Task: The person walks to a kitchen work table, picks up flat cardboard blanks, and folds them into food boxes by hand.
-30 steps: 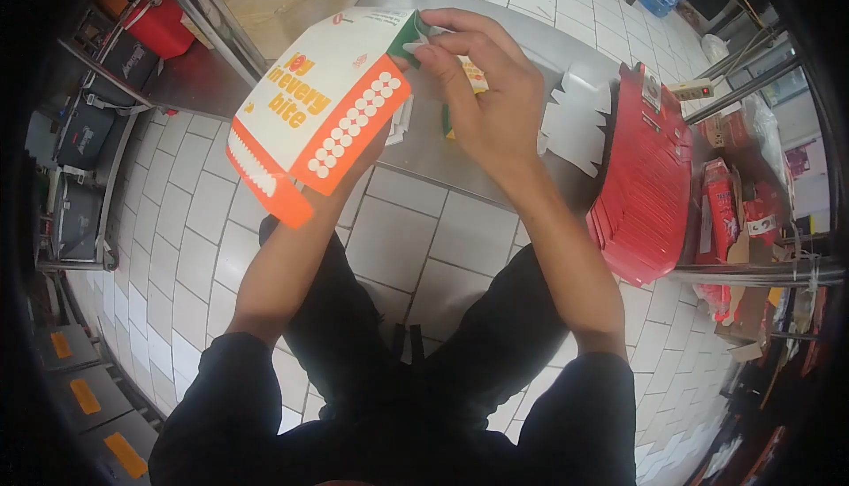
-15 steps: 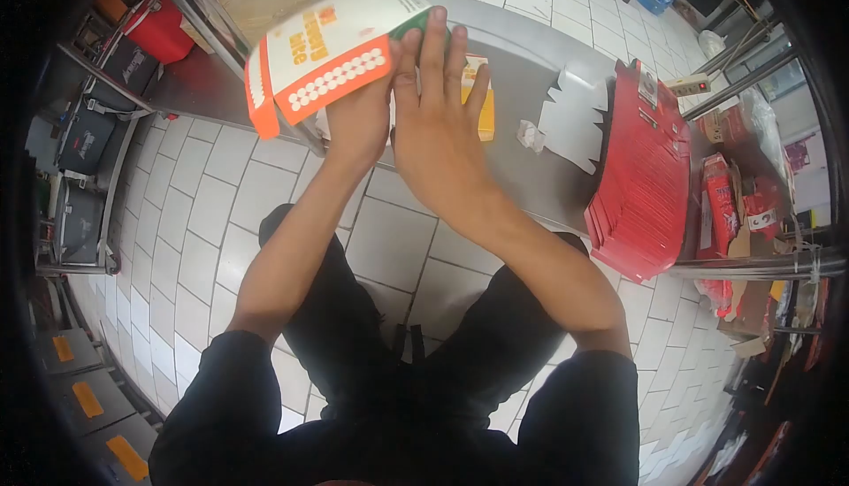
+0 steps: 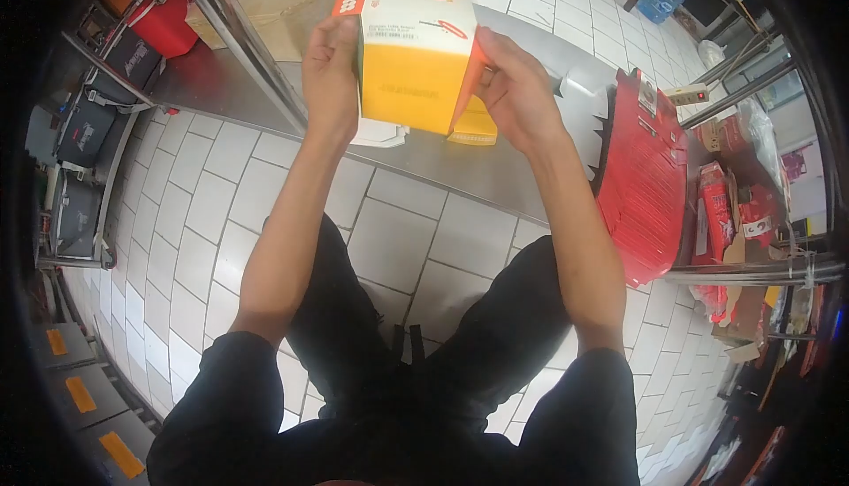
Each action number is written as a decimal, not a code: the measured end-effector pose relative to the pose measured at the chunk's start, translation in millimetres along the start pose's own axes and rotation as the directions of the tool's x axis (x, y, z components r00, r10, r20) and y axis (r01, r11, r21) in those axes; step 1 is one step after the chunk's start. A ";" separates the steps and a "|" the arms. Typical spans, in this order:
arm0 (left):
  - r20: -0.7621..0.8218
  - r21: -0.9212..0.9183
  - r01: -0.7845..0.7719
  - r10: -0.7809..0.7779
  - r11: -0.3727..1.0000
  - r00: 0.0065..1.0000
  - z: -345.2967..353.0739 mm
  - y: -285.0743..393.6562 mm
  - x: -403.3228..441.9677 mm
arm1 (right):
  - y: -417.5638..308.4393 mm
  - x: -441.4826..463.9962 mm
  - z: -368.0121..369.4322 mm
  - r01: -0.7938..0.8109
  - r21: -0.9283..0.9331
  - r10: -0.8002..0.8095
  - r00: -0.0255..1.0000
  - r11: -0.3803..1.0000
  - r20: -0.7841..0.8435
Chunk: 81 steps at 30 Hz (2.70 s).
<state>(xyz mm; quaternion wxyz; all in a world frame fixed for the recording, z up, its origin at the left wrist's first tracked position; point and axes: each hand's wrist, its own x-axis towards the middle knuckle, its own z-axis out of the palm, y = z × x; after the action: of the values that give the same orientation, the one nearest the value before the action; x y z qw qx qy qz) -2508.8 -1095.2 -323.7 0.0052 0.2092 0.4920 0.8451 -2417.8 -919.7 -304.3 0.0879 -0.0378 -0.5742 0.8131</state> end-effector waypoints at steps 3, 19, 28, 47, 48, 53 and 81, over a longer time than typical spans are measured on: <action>-0.124 0.063 -0.004 0.012 0.998 0.992 -6.4 -7.0 5.4 | 4.6 3.6 1.5 0.021 0.138 -0.023 1.000 0.990 0.011; 0.695 0.449 -0.601 0.164 0.661 0.700 7.6 -8.6 -17.7 | 2.8 -0.8 4.6 0.312 -0.529 -0.502 0.823 0.789 -0.264; 0.140 0.196 -0.019 -0.008 0.980 0.990 25.0 -10.6 -28.9 | 30.4 0.3 26.7 0.284 -0.255 -0.329 0.932 0.924 -0.155; 0.484 0.455 -0.763 0.591 0.460 0.645 20.6 -33.9 -25.8 | 14.0 -2.7 35.1 0.510 -0.408 -0.626 0.745 0.757 -0.230; 0.482 0.455 -0.763 0.593 0.459 0.645 20.0 -34.3 -25.7 | 13.8 -2.4 32.1 0.511 -0.409 -0.626 0.746 0.756 -0.227; 0.616 0.401 -0.837 0.567 0.372 0.547 21.2 -32.1 -32.0 | -4.8 -6.3 14.9 0.294 -0.491 -0.455 0.856 0.820 -0.247; 0.013 -0.077 0.088 -0.087 0.993 0.996 27.2 -18.1 -30.8 | 43.4 -2.2 15.9 0.152 -0.445 -0.293 0.918 0.883 -0.267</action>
<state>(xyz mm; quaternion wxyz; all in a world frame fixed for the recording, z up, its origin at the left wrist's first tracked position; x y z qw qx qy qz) -2474.5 -1069.9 -337.9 0.0528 0.1911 0.4677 0.8614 -2422.6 -949.0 -339.8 0.2655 -0.1224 -0.7116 0.6388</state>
